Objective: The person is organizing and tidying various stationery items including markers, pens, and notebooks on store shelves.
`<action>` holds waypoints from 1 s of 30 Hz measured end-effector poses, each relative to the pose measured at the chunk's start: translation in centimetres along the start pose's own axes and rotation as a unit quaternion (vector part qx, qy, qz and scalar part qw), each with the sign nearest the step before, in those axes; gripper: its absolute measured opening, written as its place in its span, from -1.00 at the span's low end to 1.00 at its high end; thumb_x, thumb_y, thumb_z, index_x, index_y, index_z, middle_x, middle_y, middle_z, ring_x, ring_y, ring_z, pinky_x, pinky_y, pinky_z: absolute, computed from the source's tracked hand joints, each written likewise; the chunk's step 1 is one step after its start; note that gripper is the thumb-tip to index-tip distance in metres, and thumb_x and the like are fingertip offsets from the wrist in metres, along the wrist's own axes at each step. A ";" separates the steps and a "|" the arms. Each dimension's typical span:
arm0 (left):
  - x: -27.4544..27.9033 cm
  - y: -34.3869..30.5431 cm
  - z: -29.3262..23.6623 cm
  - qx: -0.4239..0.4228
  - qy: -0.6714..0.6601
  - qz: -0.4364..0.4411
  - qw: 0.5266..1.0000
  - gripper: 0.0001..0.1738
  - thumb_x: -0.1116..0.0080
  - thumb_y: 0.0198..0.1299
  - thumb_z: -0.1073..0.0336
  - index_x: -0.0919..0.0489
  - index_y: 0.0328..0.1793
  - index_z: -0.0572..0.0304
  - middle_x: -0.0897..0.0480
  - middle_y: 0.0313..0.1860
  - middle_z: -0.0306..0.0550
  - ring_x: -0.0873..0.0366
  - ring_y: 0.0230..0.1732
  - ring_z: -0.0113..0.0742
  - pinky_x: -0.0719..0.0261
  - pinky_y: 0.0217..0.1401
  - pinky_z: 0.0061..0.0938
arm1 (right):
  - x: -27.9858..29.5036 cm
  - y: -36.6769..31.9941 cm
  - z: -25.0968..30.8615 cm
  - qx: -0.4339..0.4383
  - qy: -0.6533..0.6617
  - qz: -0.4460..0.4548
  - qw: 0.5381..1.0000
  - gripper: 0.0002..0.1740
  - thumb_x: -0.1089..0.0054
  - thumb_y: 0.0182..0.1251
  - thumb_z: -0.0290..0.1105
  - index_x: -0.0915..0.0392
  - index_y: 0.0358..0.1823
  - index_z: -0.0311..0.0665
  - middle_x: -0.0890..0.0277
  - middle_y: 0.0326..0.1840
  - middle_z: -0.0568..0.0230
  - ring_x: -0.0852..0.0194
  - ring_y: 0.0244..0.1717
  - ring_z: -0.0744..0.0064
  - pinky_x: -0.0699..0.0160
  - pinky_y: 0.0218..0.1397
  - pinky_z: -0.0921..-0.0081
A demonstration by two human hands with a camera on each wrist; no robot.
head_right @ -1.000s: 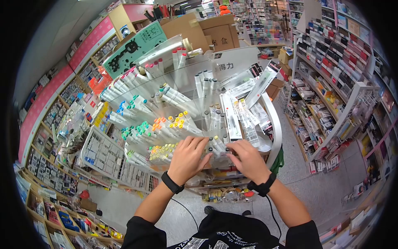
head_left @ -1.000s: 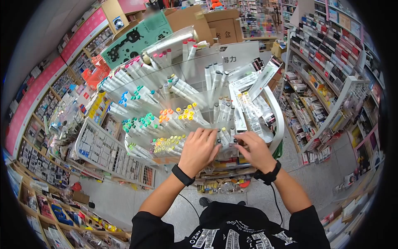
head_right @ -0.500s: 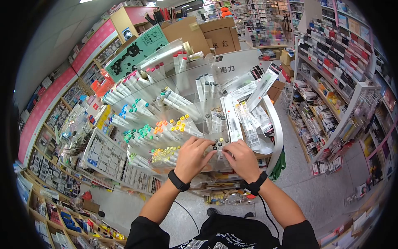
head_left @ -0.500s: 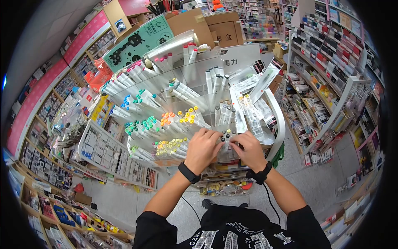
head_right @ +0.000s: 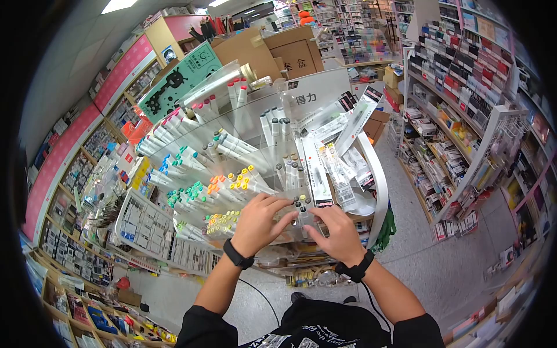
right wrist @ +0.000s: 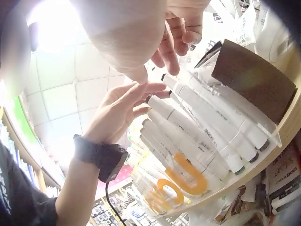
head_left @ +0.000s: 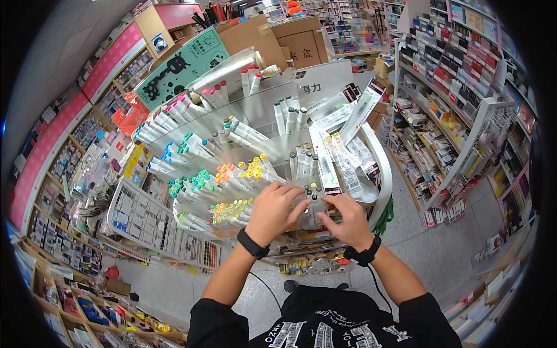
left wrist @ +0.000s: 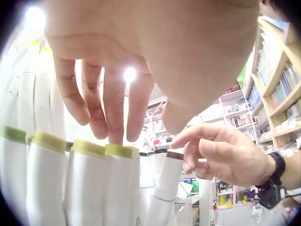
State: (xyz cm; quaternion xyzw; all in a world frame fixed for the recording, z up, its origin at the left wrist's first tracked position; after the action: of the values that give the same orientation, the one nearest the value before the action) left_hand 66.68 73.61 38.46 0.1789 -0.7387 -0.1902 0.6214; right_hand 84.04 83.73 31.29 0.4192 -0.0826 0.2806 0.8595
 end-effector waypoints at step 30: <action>3.8 -3.9 1.9 0.053 -0.013 -0.046 0.997 -0.57 -0.63 0.19 0.23 -0.79 0.14 0.17 -0.80 0.10 -0.09 -0.70 0.14 0.00 -0.67 0.22 -0.17 | -1.5 0.6 -2.1 -0.063 -0.029 -0.032 0.997 -0.81 -0.58 0.27 -0.53 -0.69 -0.18 -0.34 -0.65 -0.31 0.16 -0.62 -0.26 0.16 -0.62 -0.18 0.27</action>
State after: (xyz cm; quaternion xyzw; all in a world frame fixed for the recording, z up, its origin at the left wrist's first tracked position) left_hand 64.26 68.47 39.47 0.2433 -0.7470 -0.1812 0.5915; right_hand 82.30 85.05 29.83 0.3748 -0.1118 0.2349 0.8898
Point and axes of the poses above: each hand's wrist, its own y-axis towards the middle knuckle, its own x-axis out of the back of the hand, z = x × y, the point moved 4 cm from there along y, towards the middle knuckle
